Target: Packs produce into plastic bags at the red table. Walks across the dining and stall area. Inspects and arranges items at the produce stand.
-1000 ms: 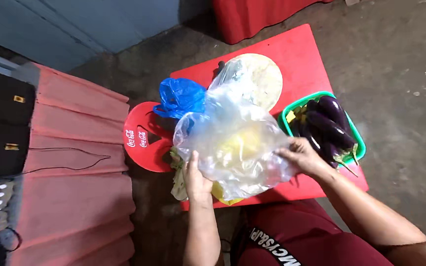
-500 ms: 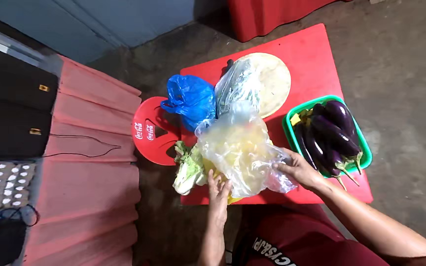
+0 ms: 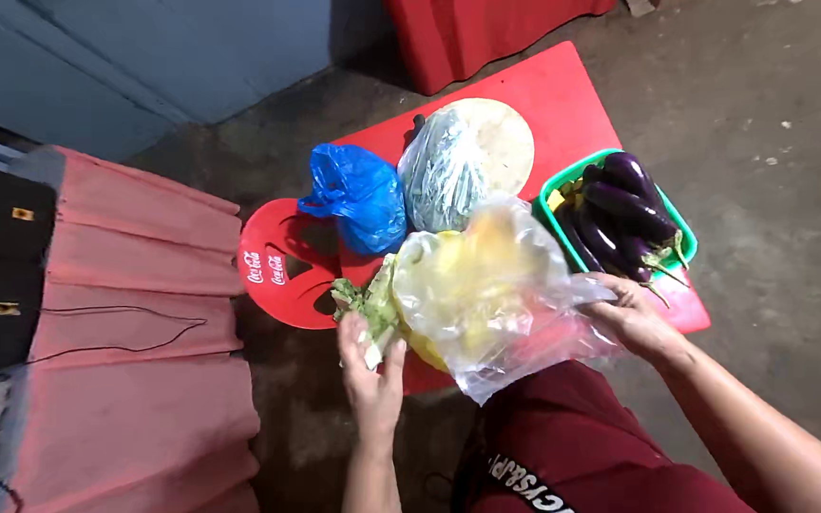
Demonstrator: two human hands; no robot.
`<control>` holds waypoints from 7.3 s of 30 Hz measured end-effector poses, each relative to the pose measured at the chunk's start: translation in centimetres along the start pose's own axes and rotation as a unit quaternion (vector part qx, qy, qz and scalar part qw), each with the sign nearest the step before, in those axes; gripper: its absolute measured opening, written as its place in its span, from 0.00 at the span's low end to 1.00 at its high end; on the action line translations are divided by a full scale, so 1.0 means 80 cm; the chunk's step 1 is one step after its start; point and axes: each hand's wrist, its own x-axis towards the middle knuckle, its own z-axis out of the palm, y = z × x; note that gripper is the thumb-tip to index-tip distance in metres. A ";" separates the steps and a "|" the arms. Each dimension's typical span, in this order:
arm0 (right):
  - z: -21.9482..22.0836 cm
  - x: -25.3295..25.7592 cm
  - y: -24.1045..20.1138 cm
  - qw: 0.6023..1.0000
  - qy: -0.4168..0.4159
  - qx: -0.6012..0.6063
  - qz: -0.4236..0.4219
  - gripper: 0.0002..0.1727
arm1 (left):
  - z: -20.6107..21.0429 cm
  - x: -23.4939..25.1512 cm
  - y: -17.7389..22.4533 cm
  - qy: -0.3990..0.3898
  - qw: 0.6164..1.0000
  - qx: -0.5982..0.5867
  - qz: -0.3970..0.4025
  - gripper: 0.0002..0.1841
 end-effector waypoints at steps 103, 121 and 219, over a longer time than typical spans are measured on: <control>0.033 0.107 -0.060 0.984 -0.055 -0.078 -0.151 0.07 | -0.050 -0.018 -0.021 0.141 0.947 -0.234 -0.168 0.12; 0.024 0.146 -0.137 0.905 -0.125 -0.069 -0.402 0.10 | -0.085 -0.007 0.001 0.226 0.947 -0.230 -0.008 0.13; 0.006 0.043 -0.092 0.763 0.072 -0.437 -0.471 0.12 | 0.105 0.075 0.073 -0.309 0.748 -0.558 -0.182 0.54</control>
